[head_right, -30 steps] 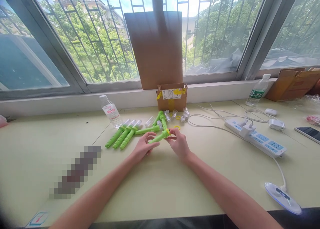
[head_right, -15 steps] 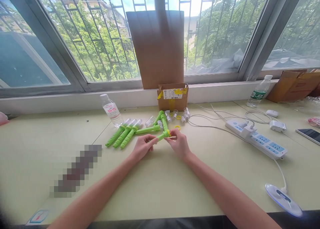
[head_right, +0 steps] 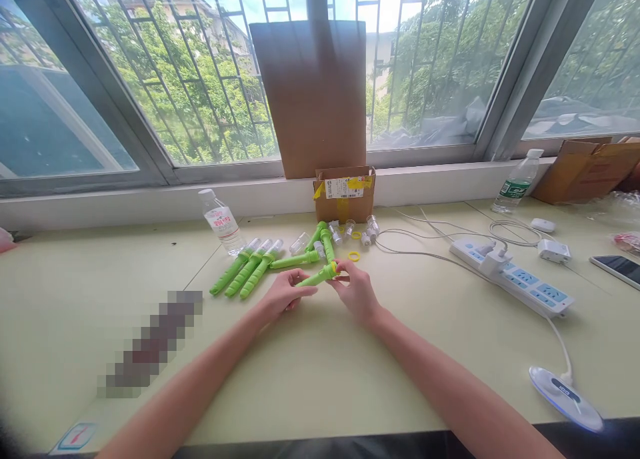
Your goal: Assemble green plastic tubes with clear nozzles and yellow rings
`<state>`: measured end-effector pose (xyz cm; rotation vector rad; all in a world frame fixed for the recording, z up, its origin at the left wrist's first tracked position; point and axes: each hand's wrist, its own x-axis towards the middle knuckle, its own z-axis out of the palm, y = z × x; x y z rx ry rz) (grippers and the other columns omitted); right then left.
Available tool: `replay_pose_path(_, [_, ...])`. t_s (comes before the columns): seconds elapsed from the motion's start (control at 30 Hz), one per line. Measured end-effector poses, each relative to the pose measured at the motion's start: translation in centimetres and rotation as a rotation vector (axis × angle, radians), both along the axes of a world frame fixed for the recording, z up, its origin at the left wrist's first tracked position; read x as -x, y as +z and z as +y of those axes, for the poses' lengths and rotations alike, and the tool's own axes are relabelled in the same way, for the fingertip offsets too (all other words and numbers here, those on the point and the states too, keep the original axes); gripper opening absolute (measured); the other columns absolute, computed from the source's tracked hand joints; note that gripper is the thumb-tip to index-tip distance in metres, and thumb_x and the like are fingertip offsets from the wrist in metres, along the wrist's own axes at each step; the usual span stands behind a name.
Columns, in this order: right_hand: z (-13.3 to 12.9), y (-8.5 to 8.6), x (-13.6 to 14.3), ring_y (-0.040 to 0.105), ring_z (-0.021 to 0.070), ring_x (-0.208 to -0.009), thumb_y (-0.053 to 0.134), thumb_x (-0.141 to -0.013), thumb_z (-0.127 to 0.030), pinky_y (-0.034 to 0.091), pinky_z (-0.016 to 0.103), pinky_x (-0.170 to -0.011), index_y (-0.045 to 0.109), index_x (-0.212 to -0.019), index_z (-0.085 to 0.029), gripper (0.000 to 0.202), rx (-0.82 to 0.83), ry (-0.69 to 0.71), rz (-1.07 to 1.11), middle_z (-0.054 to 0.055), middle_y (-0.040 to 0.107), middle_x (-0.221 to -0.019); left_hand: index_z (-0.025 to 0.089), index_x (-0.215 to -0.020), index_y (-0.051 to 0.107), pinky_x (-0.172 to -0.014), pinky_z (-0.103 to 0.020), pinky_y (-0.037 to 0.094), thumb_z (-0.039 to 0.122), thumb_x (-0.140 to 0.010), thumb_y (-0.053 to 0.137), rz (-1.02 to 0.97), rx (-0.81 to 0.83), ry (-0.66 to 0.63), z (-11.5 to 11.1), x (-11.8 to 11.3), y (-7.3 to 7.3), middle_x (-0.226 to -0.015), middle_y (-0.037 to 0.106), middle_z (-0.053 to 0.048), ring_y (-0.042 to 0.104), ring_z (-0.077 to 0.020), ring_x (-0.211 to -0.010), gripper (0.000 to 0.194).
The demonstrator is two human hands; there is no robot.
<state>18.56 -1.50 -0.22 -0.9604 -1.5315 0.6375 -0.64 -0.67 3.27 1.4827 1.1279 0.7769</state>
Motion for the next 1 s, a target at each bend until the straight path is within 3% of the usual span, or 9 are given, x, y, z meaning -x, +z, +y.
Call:
replay_pose_path(0.3, [0.31, -0.12, -0.24, 0.069, 0.0224, -0.088, 0.067, -0.075, -0.041, 0.061, 0.044, -0.076, 0.051, -0.080, -0.021, 0.026, -0.006, -0.025, -0.019, 0.008, 0.067, -0.103, 0.016, -0.073, 0.058, -0.037, -0.020, 0.028, 0.053, -0.069, 0.065, -0.052, 0.026, -0.007, -0.34, -0.13, 0.03, -0.067, 0.065, -0.003, 0.045, -0.0058, -0.037, 0.039])
replay_pose_path(0.57, [0.28, 0.10, -0.23, 0.066, 0.0229, -0.097, 0.066, -0.076, -0.042, 0.060, 0.044, -0.078, 0.050, -0.081, -0.022, 0.026, -0.019, -0.001, -0.031, 0.007, 0.067, -0.103, 0.015, -0.072, 0.061, -0.039, -0.020, 0.034, 0.054, -0.070, 0.064, -0.026, 0.008, 0.011, -0.54, -0.42, 0.24, -0.068, 0.065, -0.004, 0.050, -0.0080, -0.042, 0.039])
replay_pose_path(0.73, [0.40, -0.13, -0.33, 0.066, 0.0232, -0.097, 0.067, -0.075, -0.043, 0.061, 0.042, -0.078, 0.053, -0.079, -0.022, 0.026, -0.027, -0.024, -0.015, 0.007, 0.066, -0.107, 0.015, -0.063, 0.059, -0.036, -0.019, 0.029, 0.056, -0.074, 0.058, 0.133, -0.129, 0.038, -0.60, -0.72, 0.12, -0.045, 0.049, 0.003, 0.042, -0.0071, -0.036, 0.041])
replay_pose_path(0.9, [0.69, -0.44, -0.49, 0.069, 0.0207, -0.082, 0.068, -0.074, -0.044, 0.061, 0.044, -0.077, 0.054, -0.080, -0.021, 0.027, -0.008, -0.028, -0.019, 0.007, 0.068, -0.100, 0.015, -0.066, 0.059, -0.035, -0.019, 0.025, 0.058, -0.076, 0.053, 0.117, -0.107, 0.011, -0.48, -0.68, -0.11, -0.053, 0.053, 0.002, 0.040, -0.0059, -0.035, 0.044])
replay_pose_path(1.0, [0.79, -0.45, -0.55, 0.068, 0.0211, -0.084, 0.070, -0.071, -0.043, 0.061, 0.043, -0.076, 0.053, -0.083, -0.021, 0.031, -0.012, -0.010, -0.049, 0.006, 0.067, -0.097, 0.015, -0.069, 0.060, -0.034, -0.019, 0.024, 0.060, -0.077, 0.051, 0.091, -0.059, -0.008, -0.37, -0.50, -0.15, -0.052, 0.052, 0.002, 0.039, -0.0057, -0.034, 0.047])
